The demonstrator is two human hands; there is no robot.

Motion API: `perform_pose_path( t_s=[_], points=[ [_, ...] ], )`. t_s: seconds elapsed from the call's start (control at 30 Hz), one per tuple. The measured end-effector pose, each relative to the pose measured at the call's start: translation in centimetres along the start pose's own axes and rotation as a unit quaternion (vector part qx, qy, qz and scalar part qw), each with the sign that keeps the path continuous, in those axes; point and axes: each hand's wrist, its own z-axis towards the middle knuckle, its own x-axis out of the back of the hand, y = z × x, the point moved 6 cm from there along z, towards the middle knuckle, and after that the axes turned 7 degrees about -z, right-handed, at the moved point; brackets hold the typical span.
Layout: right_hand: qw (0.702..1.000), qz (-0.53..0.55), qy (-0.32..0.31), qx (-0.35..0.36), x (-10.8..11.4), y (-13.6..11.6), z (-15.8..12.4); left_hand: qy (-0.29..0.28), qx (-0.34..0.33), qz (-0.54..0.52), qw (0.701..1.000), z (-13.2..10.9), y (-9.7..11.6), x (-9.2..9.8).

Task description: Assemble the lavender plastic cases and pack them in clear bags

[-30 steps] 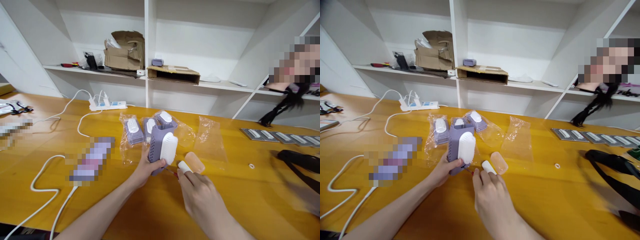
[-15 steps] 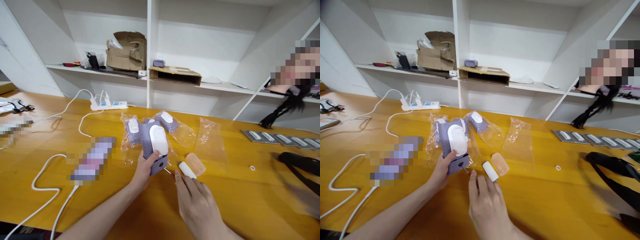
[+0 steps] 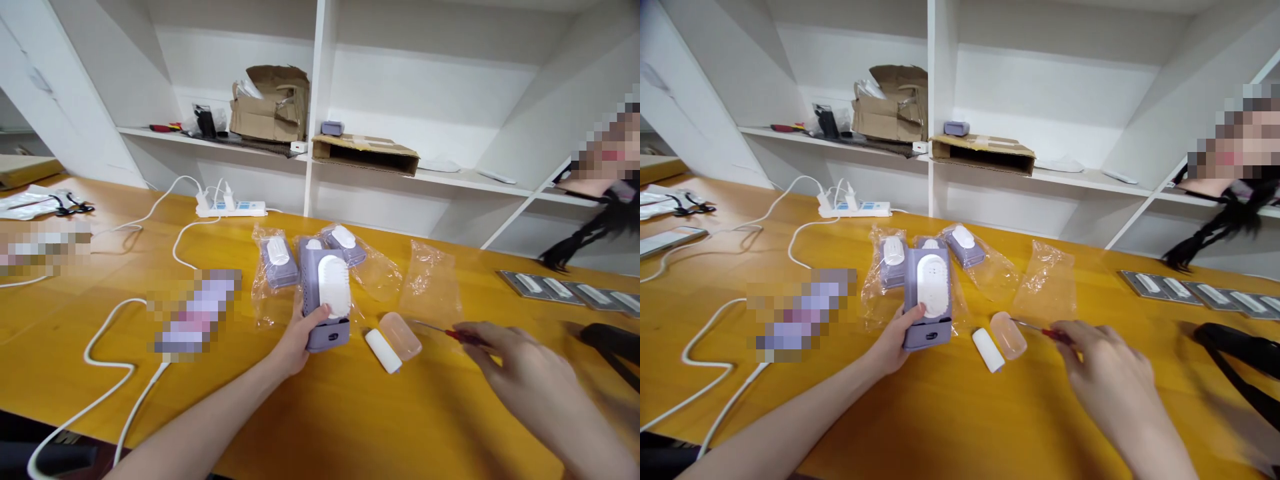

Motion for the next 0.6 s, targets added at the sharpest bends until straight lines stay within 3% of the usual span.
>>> perform_pose_path(
  t_s=[0.07,0.17,0.23,0.4,0.6],
  points=[
    [0.983,-0.076,-0.139,-0.097,-2.3,3.1,1.0,-0.026,0.018,-0.002,1.0,-0.1,0.0,-0.4],
    [0.95,-0.081,-0.278,-0.12,-4.9,4.4,1.3,-0.044,0.032,0.001,0.999,-0.1,0.0,-0.6],
    [0.929,-0.093,-0.339,-0.112,-5.9,4.1,0.9,-0.04,0.032,-0.003,0.999,-0.1,0.0,-0.6],
    [0.905,-0.154,-0.392,-0.061,-6.5,2.1,-0.1,-0.06,0.037,-0.022,0.997,-0.1,0.2,-0.7],
    [0.89,-0.149,-0.43,-0.041,-7.7,-0.4,-0.3,-0.097,0.074,-0.03,0.992,-0.3,-0.3,-0.9]
  ],
)
